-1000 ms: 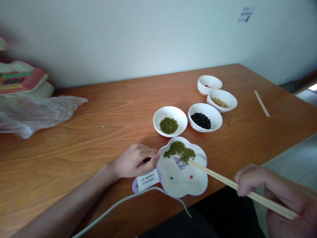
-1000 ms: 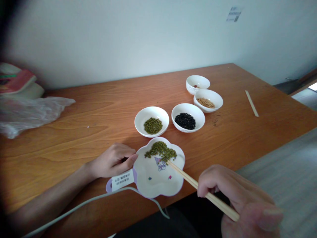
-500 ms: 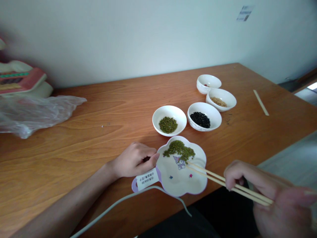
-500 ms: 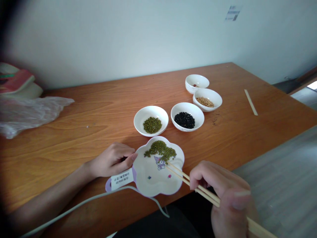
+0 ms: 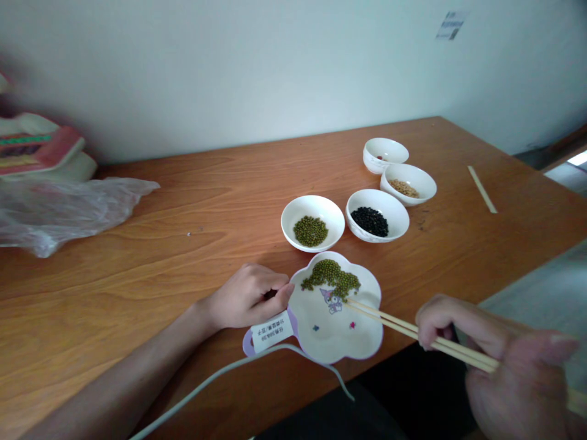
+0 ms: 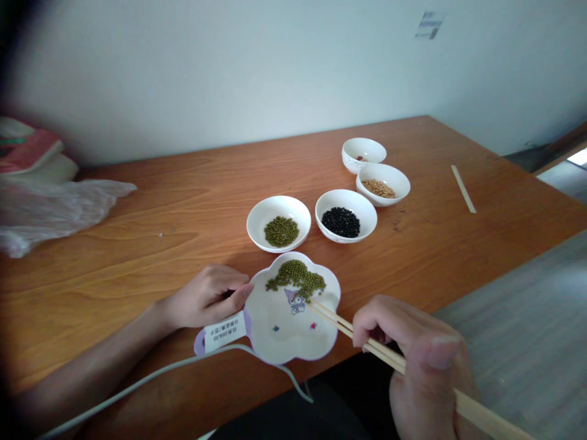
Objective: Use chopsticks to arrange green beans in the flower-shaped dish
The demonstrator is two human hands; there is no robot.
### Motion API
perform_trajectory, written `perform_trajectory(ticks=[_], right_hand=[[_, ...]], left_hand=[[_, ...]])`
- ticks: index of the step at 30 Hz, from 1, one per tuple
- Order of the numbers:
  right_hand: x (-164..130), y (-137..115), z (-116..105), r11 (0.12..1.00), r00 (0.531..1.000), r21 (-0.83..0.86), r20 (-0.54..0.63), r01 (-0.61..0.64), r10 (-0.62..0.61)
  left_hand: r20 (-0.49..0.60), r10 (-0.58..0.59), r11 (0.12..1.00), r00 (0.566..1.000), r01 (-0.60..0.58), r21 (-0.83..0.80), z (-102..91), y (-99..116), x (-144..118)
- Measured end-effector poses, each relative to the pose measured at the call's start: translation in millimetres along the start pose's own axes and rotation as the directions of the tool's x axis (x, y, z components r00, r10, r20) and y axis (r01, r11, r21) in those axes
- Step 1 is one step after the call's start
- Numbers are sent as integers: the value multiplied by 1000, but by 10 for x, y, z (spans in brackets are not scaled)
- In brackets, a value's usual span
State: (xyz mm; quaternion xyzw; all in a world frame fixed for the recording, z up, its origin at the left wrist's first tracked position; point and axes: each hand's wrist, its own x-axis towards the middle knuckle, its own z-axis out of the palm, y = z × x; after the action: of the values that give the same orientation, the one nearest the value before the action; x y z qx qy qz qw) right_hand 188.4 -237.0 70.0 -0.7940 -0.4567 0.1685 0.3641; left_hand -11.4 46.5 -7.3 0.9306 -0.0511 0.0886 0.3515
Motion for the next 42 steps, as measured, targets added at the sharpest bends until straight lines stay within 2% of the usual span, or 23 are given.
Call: perform_trajectory(ticks=[11, 17, 22, 28, 32, 34, 38, 42], right_hand=[[-2, -47, 12, 999, 999, 33, -11, 31, -31], [33, -60, 35, 999, 1000, 49, 25, 7, -9], [-11, -18, 46, 997, 999, 73, -37, 5, -2], [-53, -41, 19, 1000, 999, 0, -53, 7, -7], [-35, -117, 65, 999, 982, 22, -184, 41, -36], [-26, -136, 77, 998, 984, 57, -175, 39, -29], [-10, -120, 48, 998, 1000, 59, -22, 14, -13], [-6, -70, 37, 998, 999, 67, -42, 18, -15]], left_hand=[[6, 1, 1000, 1000, -1, -4, -2, -4, -3], [28, -20, 1000, 999, 20, -20, -8, -11, -3], [42, -30, 999, 999, 31, -25, -3, -18, -16], [37, -24, 999, 999, 25, -38, 2, -23, -12], [32, -21, 999, 999, 22, -30, -2, -27, -10], [34, -23, 999, 999, 24, -28, -1, -27, -14], [34, -26, 999, 999, 27, -27, 4, -26, -23], [41, -34, 999, 999, 35, -24, 5, -21, -23]])
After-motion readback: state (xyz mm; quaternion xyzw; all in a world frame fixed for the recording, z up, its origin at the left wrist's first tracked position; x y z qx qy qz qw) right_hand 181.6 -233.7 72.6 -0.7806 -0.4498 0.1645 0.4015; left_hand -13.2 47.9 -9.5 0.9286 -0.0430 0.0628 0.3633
